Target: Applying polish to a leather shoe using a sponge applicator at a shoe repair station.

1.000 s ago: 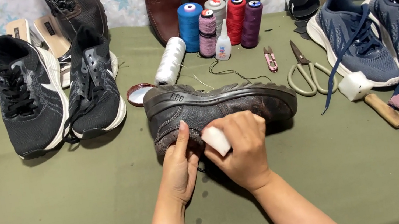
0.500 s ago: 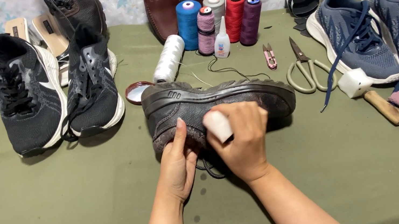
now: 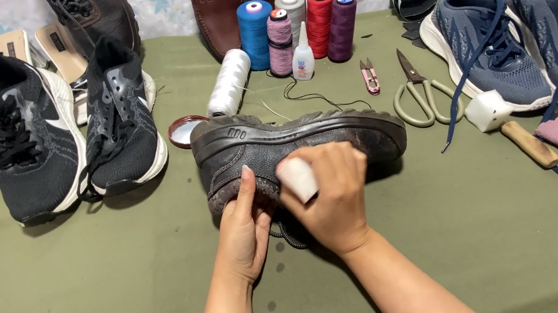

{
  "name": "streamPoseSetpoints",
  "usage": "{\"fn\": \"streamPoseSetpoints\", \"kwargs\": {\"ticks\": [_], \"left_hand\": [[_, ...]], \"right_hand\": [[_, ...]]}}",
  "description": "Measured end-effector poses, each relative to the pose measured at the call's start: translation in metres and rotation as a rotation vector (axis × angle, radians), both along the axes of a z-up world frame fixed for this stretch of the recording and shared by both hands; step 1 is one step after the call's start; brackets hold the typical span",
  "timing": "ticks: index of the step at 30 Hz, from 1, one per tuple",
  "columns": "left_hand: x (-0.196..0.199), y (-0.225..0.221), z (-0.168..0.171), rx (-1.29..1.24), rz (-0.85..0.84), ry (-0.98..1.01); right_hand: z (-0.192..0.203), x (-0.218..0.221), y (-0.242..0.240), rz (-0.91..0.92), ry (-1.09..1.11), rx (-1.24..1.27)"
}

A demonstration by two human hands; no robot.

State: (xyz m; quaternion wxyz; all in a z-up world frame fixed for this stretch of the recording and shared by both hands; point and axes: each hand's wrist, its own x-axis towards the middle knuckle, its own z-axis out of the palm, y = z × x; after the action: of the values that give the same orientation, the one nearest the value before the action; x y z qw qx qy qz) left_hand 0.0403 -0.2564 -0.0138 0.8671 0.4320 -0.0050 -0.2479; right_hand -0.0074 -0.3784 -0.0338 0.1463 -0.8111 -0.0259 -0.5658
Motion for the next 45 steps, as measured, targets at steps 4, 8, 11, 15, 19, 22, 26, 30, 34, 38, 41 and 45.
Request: {"fn": "streamPoseSetpoints", "kwargs": {"ticks": [4, 8, 11, 15, 19, 22, 26, 30, 34, 38, 41, 45], "left_hand": [[0.001, 0.000, 0.001, 0.007, -0.001, 0.000], [0.000, 0.000, 0.002, 0.004, 0.001, 0.004], [0.001, 0.001, -0.003, 0.010, 0.002, 0.005], [0.000, 0.001, -0.002, 0.004, 0.007, 0.012], [-0.001, 0.000, 0.005, 0.013, 0.005, 0.008], [0.035, -0.002, -0.089, 0.026, -0.001, 0.018], [0.012, -0.001, -0.025, 0.005, 0.008, 0.012], [0.011, 0.000, -0.025, 0.018, 0.011, 0.017], [0.024, -0.002, -0.057, 0.026, 0.011, 0.012], [0.006, 0.000, -0.011, 0.005, 0.023, 0.023], [0.017, -0.003, -0.038, 0.006, 0.017, 0.012], [0.006, 0.000, -0.013, 0.024, 0.017, 0.027]], "right_hand": [[0.001, -0.001, -0.005, 0.018, -0.015, -0.072], [-0.002, 0.000, -0.004, -0.045, -0.013, -0.070], [-0.003, 0.002, -0.005, 0.013, -0.045, -0.123], [-0.009, 0.003, -0.007, -0.029, -0.005, -0.047], [-0.005, 0.000, -0.006, -0.054, -0.003, -0.010], [-0.008, 0.004, -0.002, -0.005, -0.006, -0.135], [-0.003, 0.002, -0.001, -0.027, -0.005, 0.005], [-0.001, 0.001, 0.000, -0.013, -0.014, -0.034], [-0.013, 0.006, 0.003, -0.010, -0.016, -0.102], [-0.005, 0.002, -0.001, -0.067, -0.034, 0.059], [-0.008, 0.002, 0.000, 0.010, -0.006, -0.094], [-0.001, -0.003, 0.003, -0.013, 0.001, -0.039]]}}
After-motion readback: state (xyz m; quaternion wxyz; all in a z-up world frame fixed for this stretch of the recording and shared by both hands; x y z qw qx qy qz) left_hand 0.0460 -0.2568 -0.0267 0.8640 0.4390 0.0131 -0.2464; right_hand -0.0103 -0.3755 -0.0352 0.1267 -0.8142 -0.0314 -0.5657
